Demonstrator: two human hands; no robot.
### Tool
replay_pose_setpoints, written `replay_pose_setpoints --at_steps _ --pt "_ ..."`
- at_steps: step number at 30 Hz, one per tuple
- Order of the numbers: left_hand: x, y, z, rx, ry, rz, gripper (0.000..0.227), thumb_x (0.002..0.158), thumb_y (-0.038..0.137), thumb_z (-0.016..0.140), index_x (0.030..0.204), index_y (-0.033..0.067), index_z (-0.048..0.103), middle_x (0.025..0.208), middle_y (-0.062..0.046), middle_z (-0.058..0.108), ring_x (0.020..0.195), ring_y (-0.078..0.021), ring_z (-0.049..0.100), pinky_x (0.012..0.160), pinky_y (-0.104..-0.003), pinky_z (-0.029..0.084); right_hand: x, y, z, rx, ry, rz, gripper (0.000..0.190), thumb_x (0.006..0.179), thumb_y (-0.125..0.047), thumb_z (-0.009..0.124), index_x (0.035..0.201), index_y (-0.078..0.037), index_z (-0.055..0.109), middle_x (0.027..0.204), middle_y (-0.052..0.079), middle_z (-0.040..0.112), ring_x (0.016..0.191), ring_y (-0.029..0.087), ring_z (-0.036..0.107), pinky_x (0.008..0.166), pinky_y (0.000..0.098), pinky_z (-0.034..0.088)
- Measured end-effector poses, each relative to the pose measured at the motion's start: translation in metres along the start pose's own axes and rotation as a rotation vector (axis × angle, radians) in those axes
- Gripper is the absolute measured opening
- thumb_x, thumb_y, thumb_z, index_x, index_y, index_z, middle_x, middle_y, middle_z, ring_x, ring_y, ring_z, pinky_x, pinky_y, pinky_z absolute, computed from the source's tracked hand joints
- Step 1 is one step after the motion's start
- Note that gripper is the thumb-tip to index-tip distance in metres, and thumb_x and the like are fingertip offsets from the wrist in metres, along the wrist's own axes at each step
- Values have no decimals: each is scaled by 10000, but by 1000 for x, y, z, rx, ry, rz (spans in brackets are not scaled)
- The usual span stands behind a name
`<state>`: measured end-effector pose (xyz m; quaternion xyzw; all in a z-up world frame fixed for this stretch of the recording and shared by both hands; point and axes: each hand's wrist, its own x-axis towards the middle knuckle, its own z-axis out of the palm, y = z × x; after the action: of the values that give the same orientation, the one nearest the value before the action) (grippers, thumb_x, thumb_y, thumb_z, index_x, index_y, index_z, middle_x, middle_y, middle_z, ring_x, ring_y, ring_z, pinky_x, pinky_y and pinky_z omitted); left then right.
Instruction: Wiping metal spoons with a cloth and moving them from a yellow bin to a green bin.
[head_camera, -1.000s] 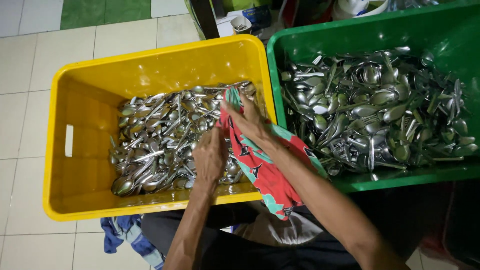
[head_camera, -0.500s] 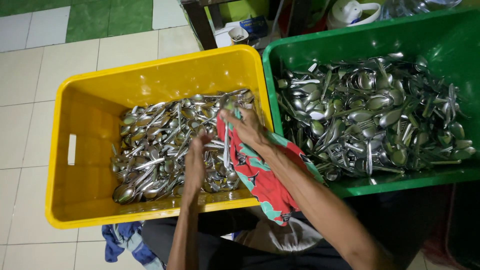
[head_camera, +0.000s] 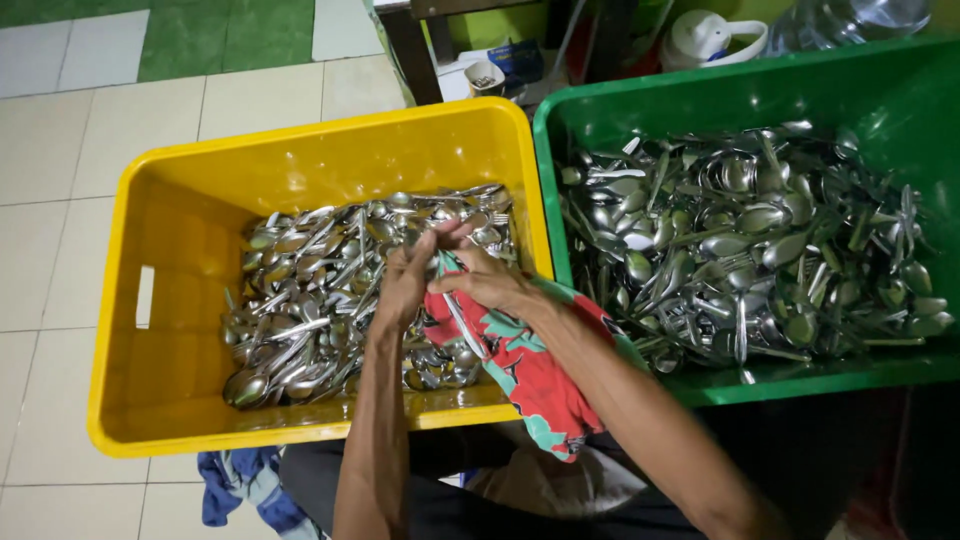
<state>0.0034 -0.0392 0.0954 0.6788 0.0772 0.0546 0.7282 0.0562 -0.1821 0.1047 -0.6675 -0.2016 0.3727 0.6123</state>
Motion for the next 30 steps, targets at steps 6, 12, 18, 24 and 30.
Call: replay_pose_setpoints --at_steps 6,12,18,24,30 --pt "-1 3 -19 -122 105 41 525 1089 415 409 1398 24 574 1080 -249 730 1042 -341 697 1076 -580 435 -6 30 -7 -75 -129 96 315 768 -415 818 919 -148 747 928 38 679 964 219 642 961 351 442" --pt "7 -7 -35 -281 248 6 441 1111 295 378 1388 -11 532 970 -143 749 800 -163 707 766 -331 626 -20 2 -10 -32 -364 -8 313 929 -379 739 799 -109 648 749 23 598 709 187 583 809 333 451" --pt "-4 20 -41 -363 404 -10 459 1129 234 293 1522 11 373 881 6 696 564 -6 508 464 -149 457 -51 -53 5 -265 -138 26 341 1015 -367 588 822 -87 614 760 70 594 768 203 575 752 353 458" --pt "2 11 -1 -94 355 -16 479 1125 307 261 1354 -3 545 1124 -184 676 1029 -287 593 910 -434 427 3 34 2 -353 197 -189 315 1040 -289 442 1200 -96 632 1191 154 646 1078 289 679 992 388 526" --pt "-3 6 28 -16 265 11 508 1122 311 268 1415 -13 530 1394 -275 587 1371 -464 480 1162 -609 303 20 76 25 -893 228 -492 539 873 -83 513 1389 56 441 1206 246 530 910 419 669 735 516 583"
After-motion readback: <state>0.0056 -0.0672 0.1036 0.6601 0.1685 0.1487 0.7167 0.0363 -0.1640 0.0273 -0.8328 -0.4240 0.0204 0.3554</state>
